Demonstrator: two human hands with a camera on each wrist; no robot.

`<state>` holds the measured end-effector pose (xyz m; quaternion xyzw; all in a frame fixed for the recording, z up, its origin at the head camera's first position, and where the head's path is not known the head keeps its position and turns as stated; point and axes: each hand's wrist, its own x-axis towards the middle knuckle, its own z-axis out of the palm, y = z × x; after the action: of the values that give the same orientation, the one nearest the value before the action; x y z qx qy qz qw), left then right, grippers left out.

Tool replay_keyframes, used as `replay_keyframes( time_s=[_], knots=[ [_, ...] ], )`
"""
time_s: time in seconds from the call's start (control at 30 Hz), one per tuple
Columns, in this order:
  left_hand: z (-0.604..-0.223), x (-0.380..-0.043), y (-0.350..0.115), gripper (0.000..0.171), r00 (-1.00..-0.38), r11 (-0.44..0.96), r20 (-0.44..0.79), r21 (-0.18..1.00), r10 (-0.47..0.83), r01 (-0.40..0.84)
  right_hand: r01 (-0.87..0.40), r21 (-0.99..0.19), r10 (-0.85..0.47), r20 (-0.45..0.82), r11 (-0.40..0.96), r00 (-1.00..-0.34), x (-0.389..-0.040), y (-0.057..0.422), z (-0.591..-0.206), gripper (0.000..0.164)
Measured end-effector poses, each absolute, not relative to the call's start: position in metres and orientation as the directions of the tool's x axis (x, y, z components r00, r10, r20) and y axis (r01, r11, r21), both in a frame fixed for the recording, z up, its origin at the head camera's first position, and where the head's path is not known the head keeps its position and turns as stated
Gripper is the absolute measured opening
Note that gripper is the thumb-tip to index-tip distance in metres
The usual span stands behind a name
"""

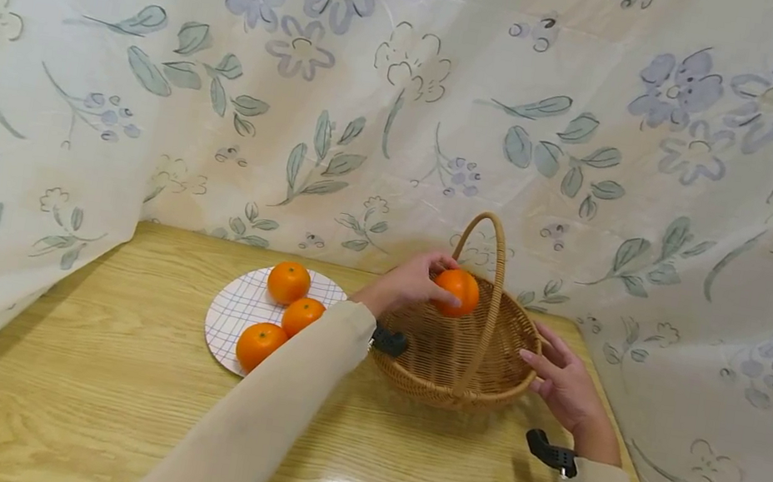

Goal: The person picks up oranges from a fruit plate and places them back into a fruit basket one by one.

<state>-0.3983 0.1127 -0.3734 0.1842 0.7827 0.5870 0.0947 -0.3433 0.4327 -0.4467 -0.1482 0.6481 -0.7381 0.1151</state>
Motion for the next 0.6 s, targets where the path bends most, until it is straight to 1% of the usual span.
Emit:
replay_keyframes(
  time_s=[0.23,0.43,0.6],
  knots=[
    [-0.378,-0.4,0.116,0.062,-0.908,0.272,0.016,0.952,0.419,0.142,-0.023,-0.99,-0.363,0.072,-0.139,-0.929,-0.344,0.431,-0.446,0.07],
    [-0.382,-0.402,0.119,0.058,-0.905,0.268,-0.039,0.96,0.423,0.084,-0.015,-0.988,-0.38,0.072,-0.152,-0.922,-0.343,0.431,-0.446,0.069],
    [-0.388,-0.402,0.127,0.058,-0.903,0.277,-0.077,0.96,0.423,0.048,-0.009,-0.987,-0.366,0.069,-0.163,-0.928,-0.342,0.433,-0.447,0.067]
  ],
)
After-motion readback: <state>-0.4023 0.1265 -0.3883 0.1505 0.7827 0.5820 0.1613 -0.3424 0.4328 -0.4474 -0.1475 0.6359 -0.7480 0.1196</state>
